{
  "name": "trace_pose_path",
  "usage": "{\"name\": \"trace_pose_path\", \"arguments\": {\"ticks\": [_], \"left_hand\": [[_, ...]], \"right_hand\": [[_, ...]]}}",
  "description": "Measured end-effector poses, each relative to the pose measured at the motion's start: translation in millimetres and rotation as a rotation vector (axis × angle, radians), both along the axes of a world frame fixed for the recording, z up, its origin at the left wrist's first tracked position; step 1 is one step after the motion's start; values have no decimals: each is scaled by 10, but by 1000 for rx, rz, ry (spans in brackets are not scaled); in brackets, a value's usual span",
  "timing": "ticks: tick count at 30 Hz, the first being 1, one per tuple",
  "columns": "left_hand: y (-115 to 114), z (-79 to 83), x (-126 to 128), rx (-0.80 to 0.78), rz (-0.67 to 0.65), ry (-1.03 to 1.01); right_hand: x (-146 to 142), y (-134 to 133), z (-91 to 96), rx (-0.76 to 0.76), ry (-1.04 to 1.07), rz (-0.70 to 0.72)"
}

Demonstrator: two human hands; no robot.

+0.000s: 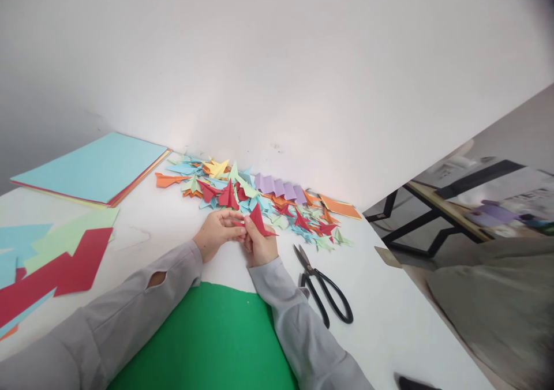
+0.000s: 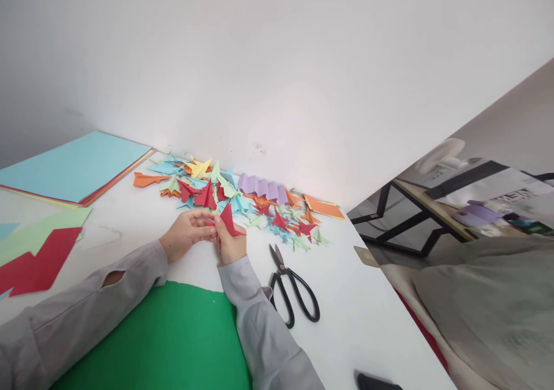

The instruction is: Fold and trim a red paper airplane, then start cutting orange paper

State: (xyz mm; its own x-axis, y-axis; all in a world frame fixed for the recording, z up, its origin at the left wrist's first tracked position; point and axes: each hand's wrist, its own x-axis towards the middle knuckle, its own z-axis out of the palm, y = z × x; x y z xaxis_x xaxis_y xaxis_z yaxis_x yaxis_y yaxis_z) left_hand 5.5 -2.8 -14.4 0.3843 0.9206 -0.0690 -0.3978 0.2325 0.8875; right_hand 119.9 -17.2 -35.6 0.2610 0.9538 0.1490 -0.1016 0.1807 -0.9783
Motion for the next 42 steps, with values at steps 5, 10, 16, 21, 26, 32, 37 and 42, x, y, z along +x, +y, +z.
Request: {"name": "trace_pose_path", "arguments": {"ticks": [5, 10, 16, 21, 26, 32, 37, 42], "left_hand": [[-1, 23, -12, -44, -47, 0], [6, 33, -18, -55, -51, -14], [18, 0, -13, -17, -66, -28], [18, 10, -8, 14, -52, -35], [12, 32, -1, -9, -27, -39], [12, 64, 0, -89, -51, -80], [5, 86, -6, -109, -71, -82], [14, 86, -12, -165, -10, -93]], "right_hand": [[18, 12, -34, -10, 30, 7], [13, 10, -22, -10, 40, 23], [14, 10, -20, -5, 4, 52], [20, 22, -40, -21, 38, 49], [3, 27, -11, -44, 130, 58], [-16, 16, 10, -72, 150, 26], [-9, 19, 25, -115, 181, 31], [18, 12, 57, -133, 227, 110]]}}
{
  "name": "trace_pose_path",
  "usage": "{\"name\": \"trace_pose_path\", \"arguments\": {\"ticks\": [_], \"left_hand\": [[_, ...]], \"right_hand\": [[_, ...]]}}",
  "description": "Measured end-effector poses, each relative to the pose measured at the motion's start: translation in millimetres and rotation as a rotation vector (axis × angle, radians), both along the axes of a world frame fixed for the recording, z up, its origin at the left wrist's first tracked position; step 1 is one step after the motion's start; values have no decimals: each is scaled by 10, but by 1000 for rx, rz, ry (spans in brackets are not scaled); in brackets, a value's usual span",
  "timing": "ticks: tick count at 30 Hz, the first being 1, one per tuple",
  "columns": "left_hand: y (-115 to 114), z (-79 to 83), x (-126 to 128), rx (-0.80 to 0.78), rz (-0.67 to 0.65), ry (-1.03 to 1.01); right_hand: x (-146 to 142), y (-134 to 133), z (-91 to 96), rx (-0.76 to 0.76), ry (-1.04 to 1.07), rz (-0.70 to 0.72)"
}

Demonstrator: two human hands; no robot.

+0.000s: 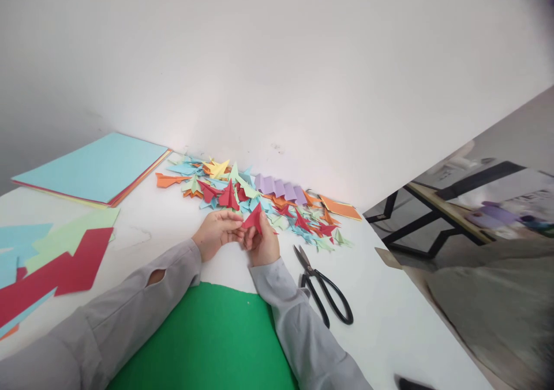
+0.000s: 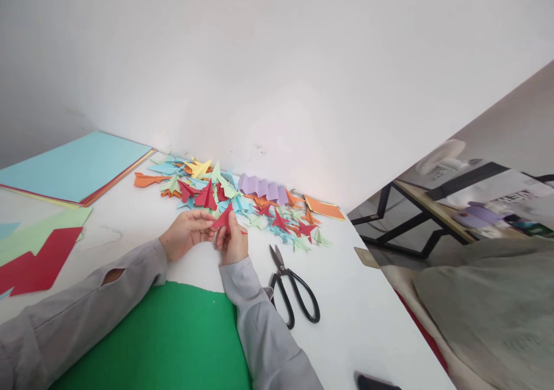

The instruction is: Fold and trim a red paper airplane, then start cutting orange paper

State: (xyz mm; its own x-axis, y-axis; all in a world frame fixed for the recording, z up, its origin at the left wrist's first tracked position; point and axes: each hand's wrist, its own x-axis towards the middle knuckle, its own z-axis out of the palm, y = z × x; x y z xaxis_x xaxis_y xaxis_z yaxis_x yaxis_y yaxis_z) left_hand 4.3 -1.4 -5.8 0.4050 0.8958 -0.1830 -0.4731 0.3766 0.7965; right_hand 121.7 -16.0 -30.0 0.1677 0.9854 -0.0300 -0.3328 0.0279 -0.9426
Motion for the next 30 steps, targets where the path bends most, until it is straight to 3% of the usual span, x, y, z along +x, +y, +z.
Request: {"name": "trace_pose_path", "arguments": {"ticks": [6, 13, 30], "left_hand": [[15, -8, -3, 40, 109, -2], [-16, 9, 32, 90, 110, 98], [10, -30, 10, 85, 94, 30]], "right_hand": [[9, -18, 33, 29, 9, 21], [-23, -19, 51, -14, -26, -19], [-18, -62, 58, 59, -210, -27]]}}
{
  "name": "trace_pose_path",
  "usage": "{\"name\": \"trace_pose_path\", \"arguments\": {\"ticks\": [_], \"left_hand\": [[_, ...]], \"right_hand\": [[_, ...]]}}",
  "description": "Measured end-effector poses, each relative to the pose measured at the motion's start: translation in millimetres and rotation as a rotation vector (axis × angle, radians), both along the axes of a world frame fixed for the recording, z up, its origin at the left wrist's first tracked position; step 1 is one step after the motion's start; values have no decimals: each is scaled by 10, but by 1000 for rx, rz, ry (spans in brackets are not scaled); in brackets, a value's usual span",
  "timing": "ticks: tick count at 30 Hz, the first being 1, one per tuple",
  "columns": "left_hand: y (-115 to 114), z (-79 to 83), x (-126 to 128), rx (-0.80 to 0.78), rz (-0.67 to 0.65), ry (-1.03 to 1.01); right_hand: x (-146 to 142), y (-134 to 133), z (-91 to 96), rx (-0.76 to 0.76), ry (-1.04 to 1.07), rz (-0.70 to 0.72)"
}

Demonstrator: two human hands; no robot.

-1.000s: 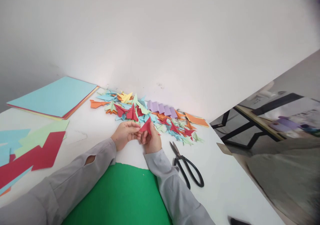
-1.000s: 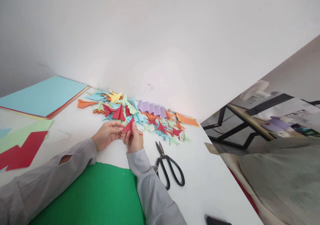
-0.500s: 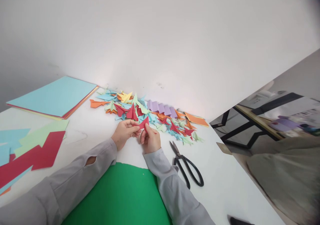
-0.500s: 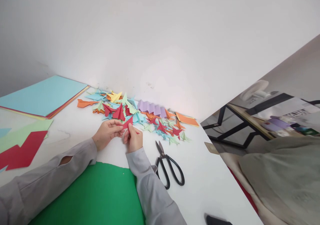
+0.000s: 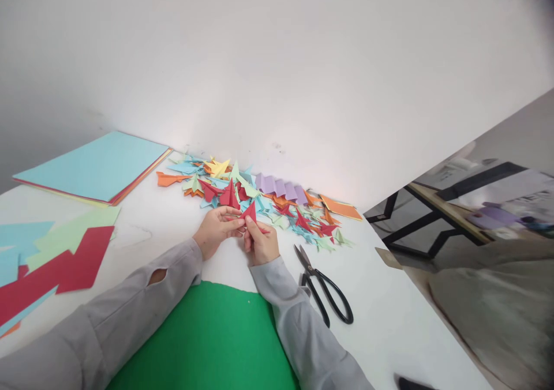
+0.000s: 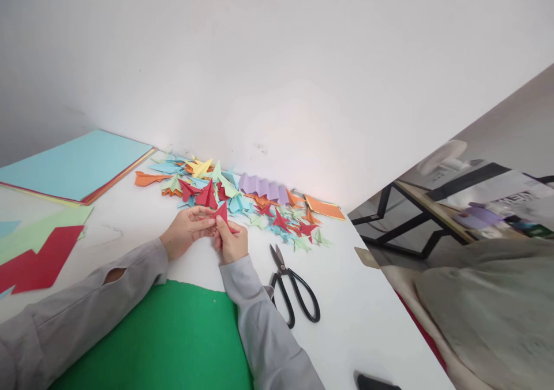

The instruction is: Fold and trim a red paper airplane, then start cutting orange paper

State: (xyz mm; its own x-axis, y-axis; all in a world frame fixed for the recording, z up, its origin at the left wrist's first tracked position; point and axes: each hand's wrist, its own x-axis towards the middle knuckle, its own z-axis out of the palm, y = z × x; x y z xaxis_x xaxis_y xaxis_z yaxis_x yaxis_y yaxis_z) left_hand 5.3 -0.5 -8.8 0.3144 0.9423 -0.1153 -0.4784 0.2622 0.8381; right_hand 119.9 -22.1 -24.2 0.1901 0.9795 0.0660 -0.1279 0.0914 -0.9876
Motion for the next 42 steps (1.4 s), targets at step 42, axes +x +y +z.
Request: {"name": "trace_pose_path", "arguments": {"ticks": [42], "left_hand": [[-10, 16, 9, -9, 64, 4]], "right_hand": [[-17, 13, -53, -67, 105, -22]]}}
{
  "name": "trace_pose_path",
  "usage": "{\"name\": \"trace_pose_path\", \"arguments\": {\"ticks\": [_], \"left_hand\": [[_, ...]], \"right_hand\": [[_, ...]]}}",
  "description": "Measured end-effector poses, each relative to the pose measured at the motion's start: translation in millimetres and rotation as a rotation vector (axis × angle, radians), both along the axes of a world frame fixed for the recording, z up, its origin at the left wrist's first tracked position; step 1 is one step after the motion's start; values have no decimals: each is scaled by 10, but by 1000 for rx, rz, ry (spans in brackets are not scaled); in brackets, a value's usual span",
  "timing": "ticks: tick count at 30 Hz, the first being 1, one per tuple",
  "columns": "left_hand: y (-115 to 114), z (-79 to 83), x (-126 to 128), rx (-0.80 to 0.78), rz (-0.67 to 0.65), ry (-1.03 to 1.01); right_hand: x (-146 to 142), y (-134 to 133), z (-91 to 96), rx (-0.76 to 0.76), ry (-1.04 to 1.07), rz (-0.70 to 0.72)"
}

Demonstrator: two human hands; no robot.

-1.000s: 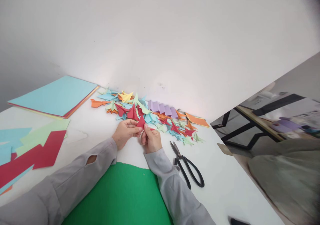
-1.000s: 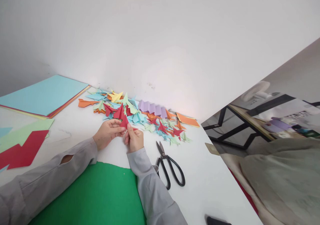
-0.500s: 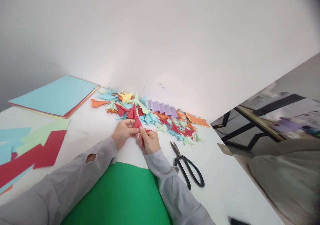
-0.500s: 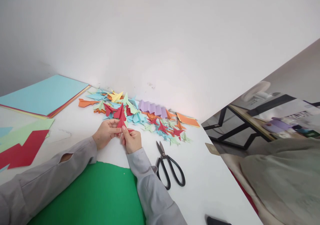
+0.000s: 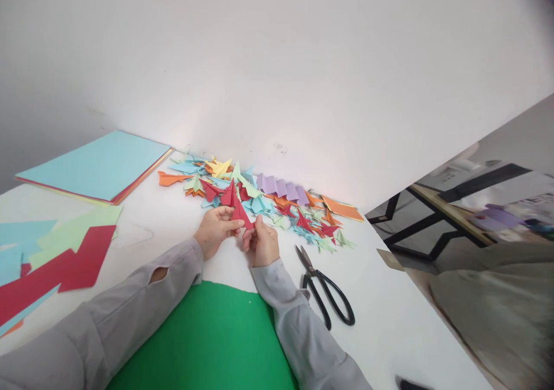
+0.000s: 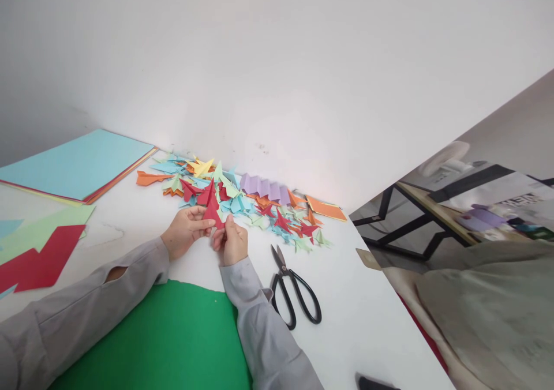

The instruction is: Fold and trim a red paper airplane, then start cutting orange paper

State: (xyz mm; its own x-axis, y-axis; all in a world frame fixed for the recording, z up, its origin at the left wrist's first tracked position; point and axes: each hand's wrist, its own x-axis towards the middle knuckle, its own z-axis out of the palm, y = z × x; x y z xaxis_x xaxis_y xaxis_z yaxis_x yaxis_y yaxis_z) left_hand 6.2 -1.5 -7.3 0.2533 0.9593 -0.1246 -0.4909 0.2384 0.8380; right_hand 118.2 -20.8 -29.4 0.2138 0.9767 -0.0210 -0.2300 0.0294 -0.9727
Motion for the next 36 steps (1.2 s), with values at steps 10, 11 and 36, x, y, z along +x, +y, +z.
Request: {"name": "trace_pose_path", "arguments": {"ticks": [10, 11, 36], "left_hand": [[19, -21, 2, 0, 10, -6], [21, -23, 1, 3, 10, 2], [26, 27, -12, -110, -19, -103]], "right_hand": [[21, 14, 5, 29, 118, 27], [24, 16, -2, 24, 115, 40], [4, 36, 3, 46, 77, 45]]}}
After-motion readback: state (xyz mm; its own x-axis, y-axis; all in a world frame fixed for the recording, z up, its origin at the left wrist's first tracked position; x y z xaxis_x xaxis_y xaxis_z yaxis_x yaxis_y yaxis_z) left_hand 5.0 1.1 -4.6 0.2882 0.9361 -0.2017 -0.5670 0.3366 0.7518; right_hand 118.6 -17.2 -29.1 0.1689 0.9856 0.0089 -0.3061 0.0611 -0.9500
